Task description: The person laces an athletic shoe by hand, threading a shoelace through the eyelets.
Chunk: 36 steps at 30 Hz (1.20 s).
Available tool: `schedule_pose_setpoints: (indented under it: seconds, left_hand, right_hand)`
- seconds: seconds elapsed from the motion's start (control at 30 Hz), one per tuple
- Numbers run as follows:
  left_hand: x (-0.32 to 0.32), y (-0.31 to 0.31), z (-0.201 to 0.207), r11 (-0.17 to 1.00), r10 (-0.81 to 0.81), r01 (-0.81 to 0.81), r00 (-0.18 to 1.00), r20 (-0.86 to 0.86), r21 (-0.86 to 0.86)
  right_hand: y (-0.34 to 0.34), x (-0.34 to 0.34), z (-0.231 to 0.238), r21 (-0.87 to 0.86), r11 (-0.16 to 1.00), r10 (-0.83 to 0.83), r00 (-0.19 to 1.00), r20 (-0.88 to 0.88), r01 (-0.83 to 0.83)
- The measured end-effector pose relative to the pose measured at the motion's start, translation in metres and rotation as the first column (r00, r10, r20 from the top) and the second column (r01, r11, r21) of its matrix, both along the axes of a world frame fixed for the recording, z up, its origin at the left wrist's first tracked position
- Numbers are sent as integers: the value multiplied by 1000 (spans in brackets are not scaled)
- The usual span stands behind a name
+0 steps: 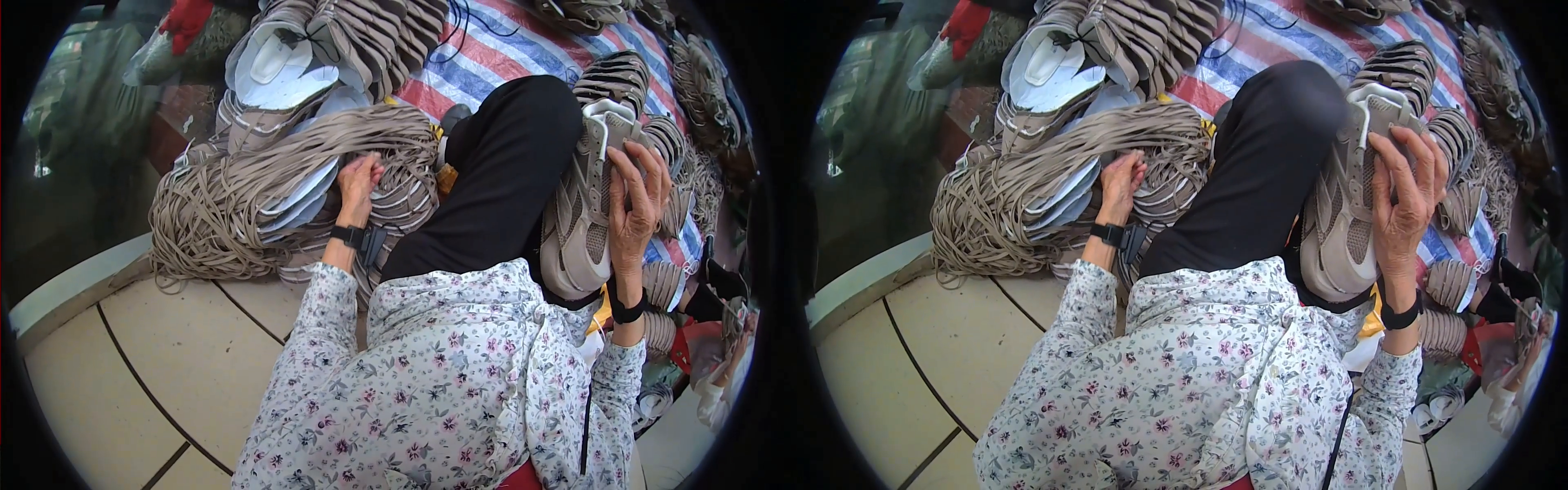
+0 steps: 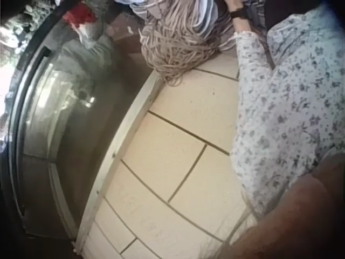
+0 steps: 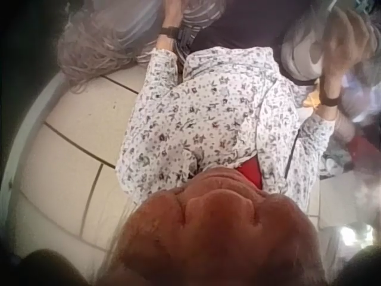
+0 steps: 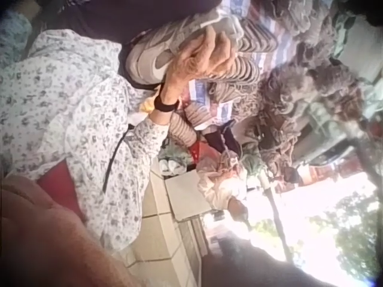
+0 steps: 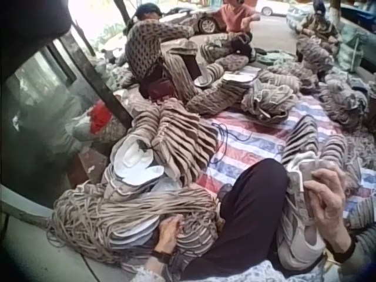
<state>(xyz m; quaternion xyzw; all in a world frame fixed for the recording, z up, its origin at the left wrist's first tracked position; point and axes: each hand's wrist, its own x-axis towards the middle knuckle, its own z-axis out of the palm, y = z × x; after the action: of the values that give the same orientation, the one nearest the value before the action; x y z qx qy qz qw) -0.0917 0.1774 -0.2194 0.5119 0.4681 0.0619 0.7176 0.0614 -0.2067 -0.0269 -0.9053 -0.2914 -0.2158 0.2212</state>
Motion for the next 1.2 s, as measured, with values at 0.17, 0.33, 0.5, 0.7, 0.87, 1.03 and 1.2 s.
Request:
schedule_pose_setpoints:
  seconds: [0.17, 0.33, 0.5, 0.7, 0.87, 1.03, 1.2]
  left_hand:
    - [-10, -38, 77, 755, -500, 473, 864, -68, 455]
    - [7, -130, 188, 125, -723, 476, 645, -249, 871]
    - [35, -195, 255, 205, -939, 672, 340, -51, 712]
    - [74, -236, 269, 237, -971, 339, 62, 229, 910]
    - [80, -223, 321, 334, -938, 897, 287, 193, 288]
    - [81, -224, 320, 275, -961, 907, 264, 78, 320]
    - [80, -231, 325, 390, -920, 869, 354, 168, 303]
  right_hand:
    - [-3, 1, 17, 2, 999, -36, 999, 5, 36]
    - [-2, -2, 8, 41, 998, 50, 999, -22, -49]
    - [20, -17, 48, 634, 677, 690, 623, -369, -375]
    - [-14, -22, 32, 827, 542, 839, 149, -523, -149]
    - [-27, -28, -1, 896, 408, 913, -53, -405, 176]
    - [-30, -21, 27, 972, 235, 972, -5, -235, -9]
    - [-30, -20, 19, 992, 121, 989, -84, -118, 34]
